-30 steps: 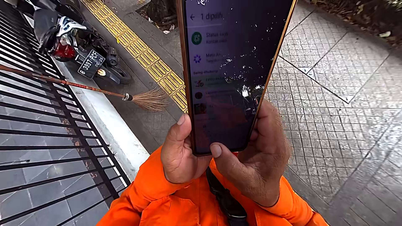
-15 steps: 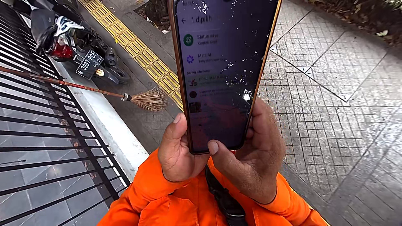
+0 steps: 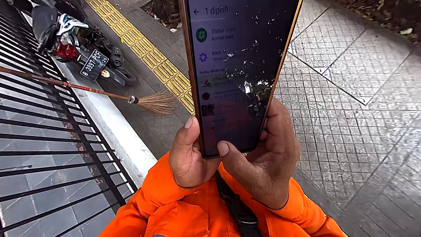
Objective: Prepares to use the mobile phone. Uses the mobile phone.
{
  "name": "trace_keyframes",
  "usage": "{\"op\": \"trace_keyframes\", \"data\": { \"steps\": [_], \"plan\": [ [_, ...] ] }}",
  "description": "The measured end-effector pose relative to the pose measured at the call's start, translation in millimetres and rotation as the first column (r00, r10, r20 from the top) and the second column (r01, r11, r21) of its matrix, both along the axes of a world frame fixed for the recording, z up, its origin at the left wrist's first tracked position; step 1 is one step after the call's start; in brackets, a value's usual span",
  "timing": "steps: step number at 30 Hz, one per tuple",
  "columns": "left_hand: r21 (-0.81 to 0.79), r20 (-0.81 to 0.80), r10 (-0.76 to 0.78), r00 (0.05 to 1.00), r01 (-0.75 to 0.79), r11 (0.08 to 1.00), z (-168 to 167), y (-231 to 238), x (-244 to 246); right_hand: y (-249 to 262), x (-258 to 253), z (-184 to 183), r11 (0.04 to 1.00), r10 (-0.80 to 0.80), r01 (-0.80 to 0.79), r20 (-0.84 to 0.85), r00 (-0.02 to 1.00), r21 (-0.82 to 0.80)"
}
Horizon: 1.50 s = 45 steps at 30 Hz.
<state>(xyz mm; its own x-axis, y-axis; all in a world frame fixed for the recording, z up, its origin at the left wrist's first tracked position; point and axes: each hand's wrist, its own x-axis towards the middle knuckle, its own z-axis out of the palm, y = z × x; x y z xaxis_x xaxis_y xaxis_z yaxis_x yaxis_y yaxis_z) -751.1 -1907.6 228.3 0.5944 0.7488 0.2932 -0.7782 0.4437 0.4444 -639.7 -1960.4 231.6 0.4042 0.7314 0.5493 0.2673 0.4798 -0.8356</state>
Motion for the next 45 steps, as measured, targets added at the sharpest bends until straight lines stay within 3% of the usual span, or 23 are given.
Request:
{"op": "trace_keyframes", "data": {
  "steps": [7,22,45],
  "plan": [
    [0.018,-0.01,0.038,0.999,-0.038,0.999,-0.5,-2.1,0.5,2.7,-2.7,-1.0,0.998,-0.063,0.063,0.026,0.998,-0.014],
    [-0.021,-0.005,-0.055,0.998,0.055,0.998,-7.7,2.0,0.3,-0.4,8.4,-5.7,1.0,-0.006,0.006,-0.012,1.0,0.0],
    [-0.043,-0.025,-0.06,0.998,0.058,0.997,-11.9,-0.1,0.0,-2.4,8.6,-11.1,1.0,0.009,-0.008,-0.044,0.999,0.018]
  ]
}}
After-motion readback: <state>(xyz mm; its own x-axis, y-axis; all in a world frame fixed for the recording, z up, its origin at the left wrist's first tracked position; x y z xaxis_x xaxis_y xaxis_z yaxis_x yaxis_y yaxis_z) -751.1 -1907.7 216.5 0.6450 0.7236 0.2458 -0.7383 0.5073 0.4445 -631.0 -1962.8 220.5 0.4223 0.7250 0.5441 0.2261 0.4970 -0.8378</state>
